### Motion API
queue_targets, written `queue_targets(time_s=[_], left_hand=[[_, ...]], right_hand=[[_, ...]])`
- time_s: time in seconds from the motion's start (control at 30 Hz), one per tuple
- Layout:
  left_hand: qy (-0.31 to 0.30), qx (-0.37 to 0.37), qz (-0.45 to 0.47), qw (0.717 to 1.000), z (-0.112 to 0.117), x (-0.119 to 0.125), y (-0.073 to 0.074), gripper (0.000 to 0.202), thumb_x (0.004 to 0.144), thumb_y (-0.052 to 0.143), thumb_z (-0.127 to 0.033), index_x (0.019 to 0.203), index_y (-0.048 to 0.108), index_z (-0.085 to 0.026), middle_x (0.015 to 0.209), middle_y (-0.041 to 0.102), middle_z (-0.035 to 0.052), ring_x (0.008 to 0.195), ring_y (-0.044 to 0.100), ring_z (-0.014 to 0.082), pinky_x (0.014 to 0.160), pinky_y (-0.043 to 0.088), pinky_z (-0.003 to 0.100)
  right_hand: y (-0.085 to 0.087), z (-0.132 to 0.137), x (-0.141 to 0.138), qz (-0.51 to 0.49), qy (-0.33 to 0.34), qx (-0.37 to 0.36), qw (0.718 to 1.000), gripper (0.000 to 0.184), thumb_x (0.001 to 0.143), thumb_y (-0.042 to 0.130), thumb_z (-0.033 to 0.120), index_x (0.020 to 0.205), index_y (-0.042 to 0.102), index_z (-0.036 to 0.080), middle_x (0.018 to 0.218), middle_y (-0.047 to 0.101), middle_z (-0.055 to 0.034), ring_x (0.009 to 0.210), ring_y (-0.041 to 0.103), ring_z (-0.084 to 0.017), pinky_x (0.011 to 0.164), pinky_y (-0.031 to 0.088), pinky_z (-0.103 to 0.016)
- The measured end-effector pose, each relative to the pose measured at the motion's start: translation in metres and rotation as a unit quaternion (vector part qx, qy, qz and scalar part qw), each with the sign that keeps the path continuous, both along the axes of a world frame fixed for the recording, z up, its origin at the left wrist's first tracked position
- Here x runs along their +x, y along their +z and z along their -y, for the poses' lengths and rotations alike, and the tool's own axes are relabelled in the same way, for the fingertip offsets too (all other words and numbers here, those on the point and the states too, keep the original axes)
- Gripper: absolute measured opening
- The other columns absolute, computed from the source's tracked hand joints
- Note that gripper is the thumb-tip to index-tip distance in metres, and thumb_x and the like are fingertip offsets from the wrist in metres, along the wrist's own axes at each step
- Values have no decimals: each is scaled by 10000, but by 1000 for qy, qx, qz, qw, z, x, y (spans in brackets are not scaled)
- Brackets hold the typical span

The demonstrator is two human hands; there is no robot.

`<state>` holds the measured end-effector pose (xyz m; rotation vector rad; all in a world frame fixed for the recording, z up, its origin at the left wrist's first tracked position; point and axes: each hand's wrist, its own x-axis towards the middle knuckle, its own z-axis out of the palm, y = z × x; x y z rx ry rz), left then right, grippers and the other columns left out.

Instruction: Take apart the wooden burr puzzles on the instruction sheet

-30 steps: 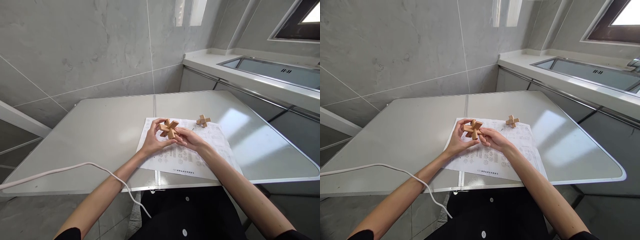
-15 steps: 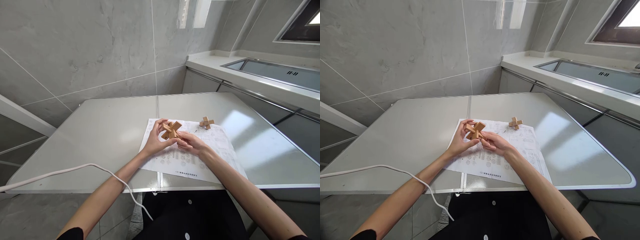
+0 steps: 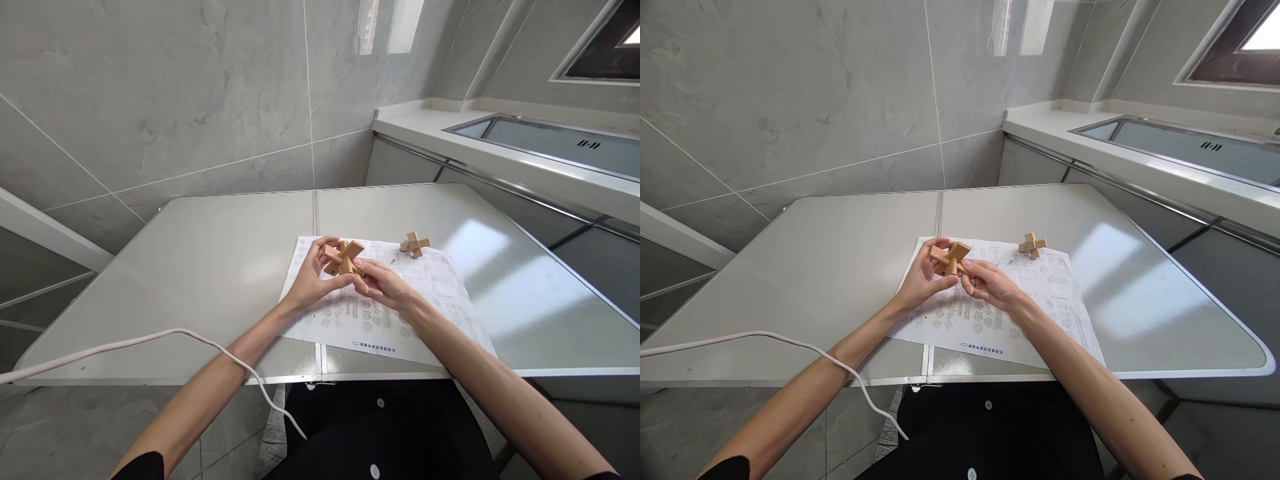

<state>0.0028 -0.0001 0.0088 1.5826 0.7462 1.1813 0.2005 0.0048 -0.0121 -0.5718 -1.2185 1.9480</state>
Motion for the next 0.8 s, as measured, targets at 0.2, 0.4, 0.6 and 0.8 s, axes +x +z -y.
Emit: queue_targets(time_s=[0.2, 0.4, 0.6, 0.8], left_hand=[[11, 1, -6, 1000, 1, 1, 1, 717, 739, 905, -511, 1295, 512, -291, 1314, 615, 94, 1177, 657, 257, 1005, 537, 438], [-27, 2, -22, 999, 1, -4, 3, 739, 745, 909, -480, 1335, 498, -307, 1405, 565, 106, 1259, 632, 293, 1020, 537, 449], [-5, 18, -19, 1000, 4, -2, 5, 709, 740, 917, -461, 1293, 509, -287, 1346, 600, 102, 1234, 635, 267, 1055, 520, 442], [30, 9, 7, 999, 2, -2, -1, 710, 721, 928, -476, 1278, 546, -258, 1302, 640, 107, 1222, 656, 273, 1080, 508, 453]], right_hand=[[2, 2, -1, 20, -13, 3, 1000, 398, 978, 638, 538, 771, 569, 206, 502, 496, 69, 389, 261, -63, 410, 201, -235], [7, 7, -1, 10, 0, -7, 1000, 413, 965, 653, 540, 740, 511, 224, 449, 389, 101, 368, 190, -61, 410, 219, -245], [7, 6, -3, -1, -2, -10, 1000, 409, 965, 659, 512, 718, 510, 221, 423, 365, 105, 354, 186, -56, 404, 202, -242], [6, 4, -2, 5, 6, -12, 1000, 402, 986, 617, 490, 712, 511, 216, 390, 378, 103, 307, 223, -50, 387, 200, -235]])
